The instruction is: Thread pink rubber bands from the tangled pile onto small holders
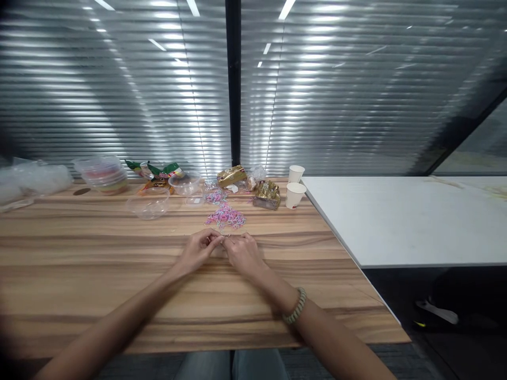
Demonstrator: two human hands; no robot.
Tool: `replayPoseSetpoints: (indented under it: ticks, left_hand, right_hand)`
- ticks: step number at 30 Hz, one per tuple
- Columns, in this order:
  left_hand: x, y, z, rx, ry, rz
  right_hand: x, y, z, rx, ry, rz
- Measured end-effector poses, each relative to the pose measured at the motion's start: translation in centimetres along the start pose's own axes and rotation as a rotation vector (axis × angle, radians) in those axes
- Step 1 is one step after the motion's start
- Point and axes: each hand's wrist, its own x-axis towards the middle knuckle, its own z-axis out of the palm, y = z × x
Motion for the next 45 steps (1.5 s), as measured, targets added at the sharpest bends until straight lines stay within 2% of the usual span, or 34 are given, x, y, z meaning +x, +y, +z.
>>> replayPoseSetpoints:
  ticks: [4,8,10,14,20,24,27,31,36,39,42,45]
  left_hand:
    - [0.3,-0.6,0.1,-0.237,0.046,-0.106]
    - [0.8,-1.4,-0.2,-0.46,0.093,-0.215]
    - [0.9,-1.4,-0.3,-0.46,0.105,-0.211]
    - [0.8,-1.5,-0.4,-0.359,0.035,-0.163]
    - [1.0,-2.2,-0.3,-0.367,0.044,-0.208]
    - [0.9,-1.8,0.0,-0.394,-0.025,-0.22]
    - [0.6,-1.3,0.5,-0.42,-0.095,-0.254]
    - [0.3,-1.2,0.8,-0.328,-0.136,-0.184]
    - [0.2,-1.9,0.3,0.066,-0.13,-0.031]
    - [0.1,-2.2,0.0,0.192,-0.154,0.061]
    - [0.1,-2.3,0.0,0.219,-0.154,0.059]
    - [0.2,-2.2,0.1,0.152,-0.138,-0.05]
  right_hand:
    - [-0.2,-0.1,0.4,0.194,0.077,0.142]
    - [-0.1,0.0,0.6,0.39,0.149,0.158]
    - [-0.1,0.0,0.4,0.459,0.148,0.174]
    - [0.2,-0.1,-0.2,0.651,0.115,0.228]
    - [0.9,0.2,-0.6,1.189,0.17,0.552]
    - [1.1,0.6,-0.3,1.4,0.241,0.612]
    - [1.2,0.7,0.1,1.499,0.226,0.634]
    - [1.3,0.9,0.4,1.438,0.237,0.636]
    - [1.2,1.8,0.4,1.132,0.321,0.583]
    - [1.2,2.4,0.7,1.069,0.346,0.551]
    - [1.1,2.9,1.0,1.032,0.371,0.578]
    - [1.0,2.9,1.1,0.971,0.32,0.539]
